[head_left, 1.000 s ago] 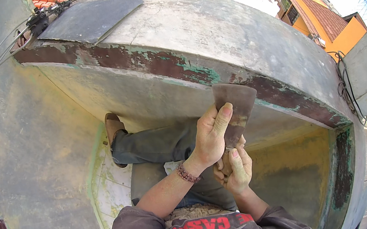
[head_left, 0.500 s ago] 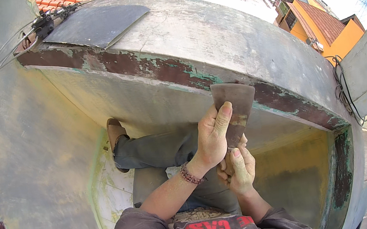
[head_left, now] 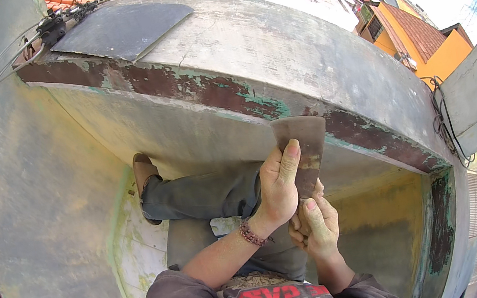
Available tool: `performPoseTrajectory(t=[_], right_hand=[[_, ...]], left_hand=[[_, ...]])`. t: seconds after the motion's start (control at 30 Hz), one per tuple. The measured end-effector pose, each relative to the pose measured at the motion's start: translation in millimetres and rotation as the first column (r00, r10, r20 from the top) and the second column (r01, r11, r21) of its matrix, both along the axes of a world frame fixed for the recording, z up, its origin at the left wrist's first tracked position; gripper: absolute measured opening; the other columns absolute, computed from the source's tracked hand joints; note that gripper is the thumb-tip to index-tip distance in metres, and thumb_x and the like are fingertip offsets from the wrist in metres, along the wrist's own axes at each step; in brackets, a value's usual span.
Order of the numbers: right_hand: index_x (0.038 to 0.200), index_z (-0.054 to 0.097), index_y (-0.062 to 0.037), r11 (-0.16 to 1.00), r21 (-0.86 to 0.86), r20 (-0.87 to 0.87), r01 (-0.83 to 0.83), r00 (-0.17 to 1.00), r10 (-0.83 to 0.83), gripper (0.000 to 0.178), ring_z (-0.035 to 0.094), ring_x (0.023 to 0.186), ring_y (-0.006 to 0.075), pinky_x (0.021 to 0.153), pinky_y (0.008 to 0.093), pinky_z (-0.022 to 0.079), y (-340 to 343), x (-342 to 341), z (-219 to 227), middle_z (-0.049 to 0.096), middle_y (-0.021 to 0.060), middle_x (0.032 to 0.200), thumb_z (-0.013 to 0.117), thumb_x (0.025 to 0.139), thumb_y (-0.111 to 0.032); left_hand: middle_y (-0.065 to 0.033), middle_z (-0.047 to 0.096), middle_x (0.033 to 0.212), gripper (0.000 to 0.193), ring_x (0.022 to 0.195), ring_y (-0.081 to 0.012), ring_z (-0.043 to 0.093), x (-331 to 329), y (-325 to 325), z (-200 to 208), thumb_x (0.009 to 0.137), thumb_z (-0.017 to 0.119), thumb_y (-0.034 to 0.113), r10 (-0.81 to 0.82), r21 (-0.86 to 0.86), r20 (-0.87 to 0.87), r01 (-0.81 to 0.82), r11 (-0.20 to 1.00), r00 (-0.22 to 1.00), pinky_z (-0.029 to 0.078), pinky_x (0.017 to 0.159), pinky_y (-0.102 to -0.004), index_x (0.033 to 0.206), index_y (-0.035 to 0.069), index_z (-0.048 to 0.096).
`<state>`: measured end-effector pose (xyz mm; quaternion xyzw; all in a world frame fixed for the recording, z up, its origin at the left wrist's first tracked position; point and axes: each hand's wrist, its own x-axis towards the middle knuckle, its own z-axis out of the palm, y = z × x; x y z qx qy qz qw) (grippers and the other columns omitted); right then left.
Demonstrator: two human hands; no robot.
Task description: The person scrapes old paint from the curved interior surface of a large water tank using a hand scraper. They work along the upper rim and side walls, removing flaking paint and residue.
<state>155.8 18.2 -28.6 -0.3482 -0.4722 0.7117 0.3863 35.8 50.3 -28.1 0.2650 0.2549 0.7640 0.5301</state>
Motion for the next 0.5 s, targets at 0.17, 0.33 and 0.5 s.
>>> performPoseTrajectory(t=[0.17, 0.33, 0.5], right_hand=[[0.112, 0.047, -0.0014, 0.997, 0.046, 0.091, 0.056, 0.994, -0.060, 0.035, 0.040, 0.043, 0.0091, 0.034, 0.0214, 0.032, -4, -9, 15, 0.042, 0.0028, 0.062, 0.047, 0.100, -0.035], [0.095, 0.049, -0.0025, 0.998, -0.045, -0.059, 0.050, 0.997, -0.053, 0.024, 0.035, 0.046, 0.0066, 0.039, 0.0214, 0.030, -3, -6, -4, 0.045, 0.0030, 0.066, 0.046, 0.102, -0.025], [0.089, 0.047, -0.0042, 0.999, 0.024, -0.040, -0.029, 0.999, 0.030, 0.024, 0.036, 0.049, 0.0067, 0.040, 0.0215, 0.030, 7, -14, 11, 0.042, 0.0015, 0.065, 0.046, 0.102, -0.025]], left_hand=[[-0.0036, 0.060, 0.072, 0.034, 0.053, -0.0122, 0.060, 3, -1, 2, 0.102, 0.044, 0.035, 0.014, -0.031, 0.008, -0.013, 0.999, 1.000, 0.049, 0.047, -0.0263, 0.095, 0.004, 0.052], [-0.0031, 0.060, 0.071, 0.033, 0.052, -0.0119, 0.059, 0, 2, -3, 0.103, 0.044, 0.035, 0.008, -0.007, 0.047, -0.008, 1.000, 0.999, 0.049, 0.046, -0.0253, 0.095, 0.004, 0.052], [-0.0023, 0.060, 0.070, 0.034, 0.052, -0.0108, 0.059, -11, 6, 4, 0.102, 0.045, 0.036, 0.042, 0.042, 0.010, -0.043, 0.998, 0.999, 0.049, 0.046, -0.0252, 0.092, 0.004, 0.053]])
